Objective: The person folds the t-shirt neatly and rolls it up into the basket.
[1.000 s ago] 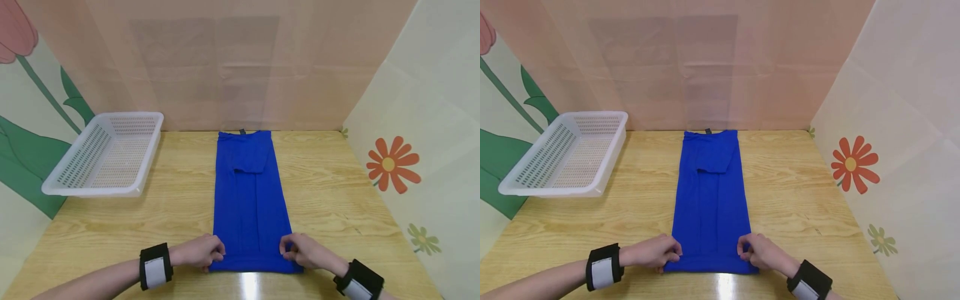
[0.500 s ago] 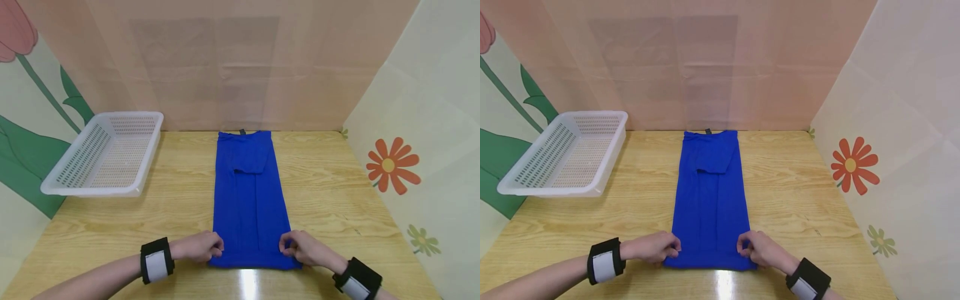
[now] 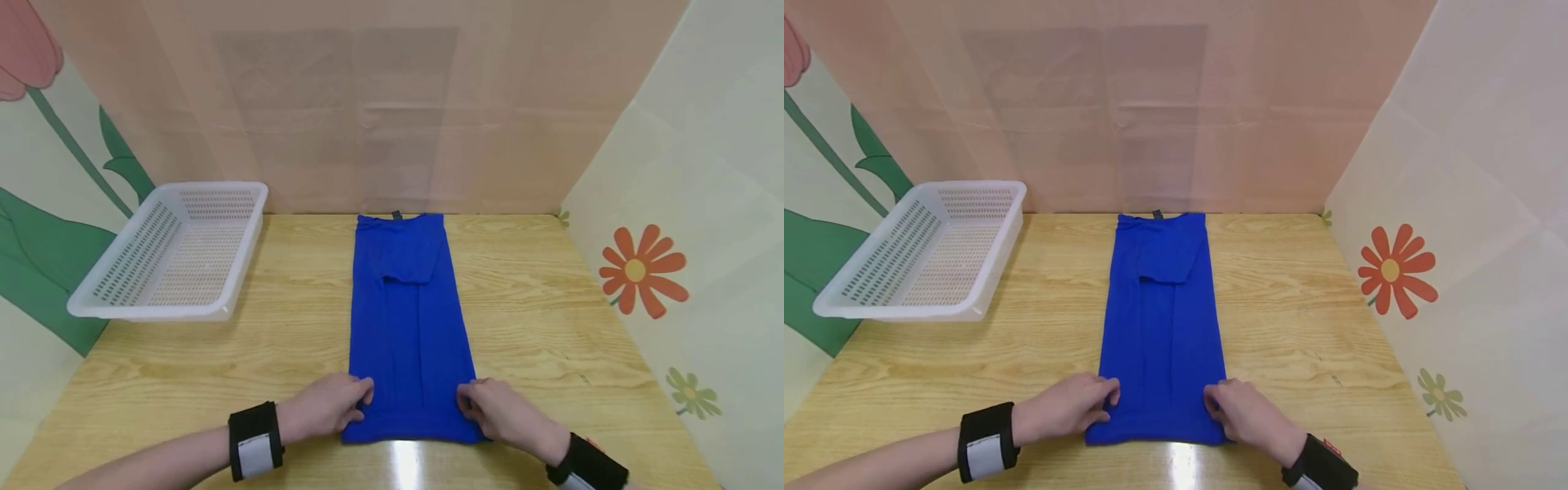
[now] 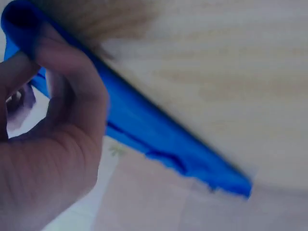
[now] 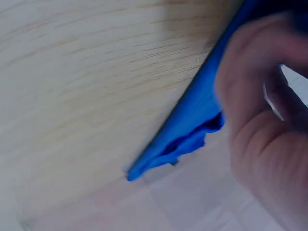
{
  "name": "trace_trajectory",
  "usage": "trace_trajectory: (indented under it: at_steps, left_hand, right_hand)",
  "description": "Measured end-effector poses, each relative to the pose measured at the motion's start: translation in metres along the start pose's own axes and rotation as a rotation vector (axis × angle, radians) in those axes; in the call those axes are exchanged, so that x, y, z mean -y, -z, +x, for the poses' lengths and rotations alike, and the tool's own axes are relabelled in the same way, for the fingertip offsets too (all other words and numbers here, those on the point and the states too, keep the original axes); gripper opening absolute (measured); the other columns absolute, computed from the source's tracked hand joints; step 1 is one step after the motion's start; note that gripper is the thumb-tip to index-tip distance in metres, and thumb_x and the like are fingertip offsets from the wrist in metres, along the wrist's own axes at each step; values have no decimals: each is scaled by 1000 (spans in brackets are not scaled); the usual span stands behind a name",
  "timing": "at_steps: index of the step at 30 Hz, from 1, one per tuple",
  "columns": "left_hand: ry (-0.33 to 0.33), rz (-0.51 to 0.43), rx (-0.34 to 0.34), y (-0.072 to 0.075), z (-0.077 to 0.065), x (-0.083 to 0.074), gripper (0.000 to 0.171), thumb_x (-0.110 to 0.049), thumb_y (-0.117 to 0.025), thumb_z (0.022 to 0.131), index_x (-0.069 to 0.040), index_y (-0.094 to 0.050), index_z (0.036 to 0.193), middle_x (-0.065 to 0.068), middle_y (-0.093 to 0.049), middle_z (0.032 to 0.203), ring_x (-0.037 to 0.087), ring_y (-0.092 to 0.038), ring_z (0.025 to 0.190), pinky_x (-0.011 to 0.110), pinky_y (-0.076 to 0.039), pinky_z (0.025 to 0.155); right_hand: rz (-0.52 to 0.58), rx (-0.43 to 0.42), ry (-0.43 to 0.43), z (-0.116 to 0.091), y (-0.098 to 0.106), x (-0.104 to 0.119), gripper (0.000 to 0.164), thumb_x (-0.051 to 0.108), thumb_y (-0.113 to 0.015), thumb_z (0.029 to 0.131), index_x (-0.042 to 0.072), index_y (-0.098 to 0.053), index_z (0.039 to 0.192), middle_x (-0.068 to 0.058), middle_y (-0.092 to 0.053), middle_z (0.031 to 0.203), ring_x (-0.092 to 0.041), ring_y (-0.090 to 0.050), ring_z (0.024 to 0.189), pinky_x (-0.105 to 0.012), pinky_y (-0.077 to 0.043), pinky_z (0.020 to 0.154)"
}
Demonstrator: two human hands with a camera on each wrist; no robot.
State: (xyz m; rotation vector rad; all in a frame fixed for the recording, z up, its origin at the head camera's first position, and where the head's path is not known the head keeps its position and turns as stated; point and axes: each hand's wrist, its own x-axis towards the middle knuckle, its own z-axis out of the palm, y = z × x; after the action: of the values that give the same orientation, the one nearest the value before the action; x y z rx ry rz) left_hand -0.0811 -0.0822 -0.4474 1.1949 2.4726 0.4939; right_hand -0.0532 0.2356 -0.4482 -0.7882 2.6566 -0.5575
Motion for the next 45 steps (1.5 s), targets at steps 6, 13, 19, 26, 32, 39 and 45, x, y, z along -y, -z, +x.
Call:
trace_trajectory:
  at_steps: [6,13,19,26,32,39,45]
  left_hand:
    - [-303,319,-133,-13,-5,-10,14,-7,-72,87,-21,-71,91,-9,-61,91,4,-56,81,15,-46,71]
    - [-279,418,-131,-22,-9,-18,17,-36,-68,92,-19,-69,96,-9,-60,87,2,-52,73,13,-38,55]
    - [-247,551,-173,-26,-11,-25,8,-23,-65,94,-18,-68,100,-7,-61,88,4,-53,71,13,-37,49]
    - [-227,769,-239,-34,-12,-30,16,-20,-67,93,-17,-69,109,-6,-66,92,6,-56,73,15,-40,47]
    - [-160,780,-314,-42,-8,-31,10,-22,-63,95,-18,-67,103,-6,-63,88,6,-54,72,16,-35,44]
    - [-102,596,-218,-34,-5,-31,12,-13,-67,93,-17,-68,105,-6,-65,92,5,-53,75,15,-38,51]
    - [-28,335,-141,-28,-2,-25,19,-6,-61,96,-13,-70,111,-3,-68,98,7,-60,84,18,-47,62]
  right_hand:
    - [-312,-141,272,-5,-6,11,19,-2,-72,82,16,-66,80,9,-49,80,-5,-42,74,-21,-41,63]
    - [-259,8,218,-10,-1,21,17,26,-79,85,13,-68,86,10,-52,78,3,-41,65,-16,-39,55]
    - [-342,18,191,-11,-2,26,27,29,-83,81,12,-68,96,5,-60,82,-3,-52,69,-22,-43,55]
    - [-441,-48,211,-10,-6,32,12,5,-77,81,12,-68,87,4,-57,80,-9,-48,67,-22,-40,53]
    - [-485,-71,220,-10,-7,34,15,-2,-75,81,11,-69,87,3,-56,81,-11,-47,68,-22,-40,52]
    - [-329,-102,165,-3,-9,26,9,8,-74,87,13,-70,81,5,-59,76,-7,-55,67,-23,-48,56]
    - [-157,-90,90,5,-8,18,16,2,-73,88,12,-68,76,4,-62,70,-4,-59,63,-22,-50,55]
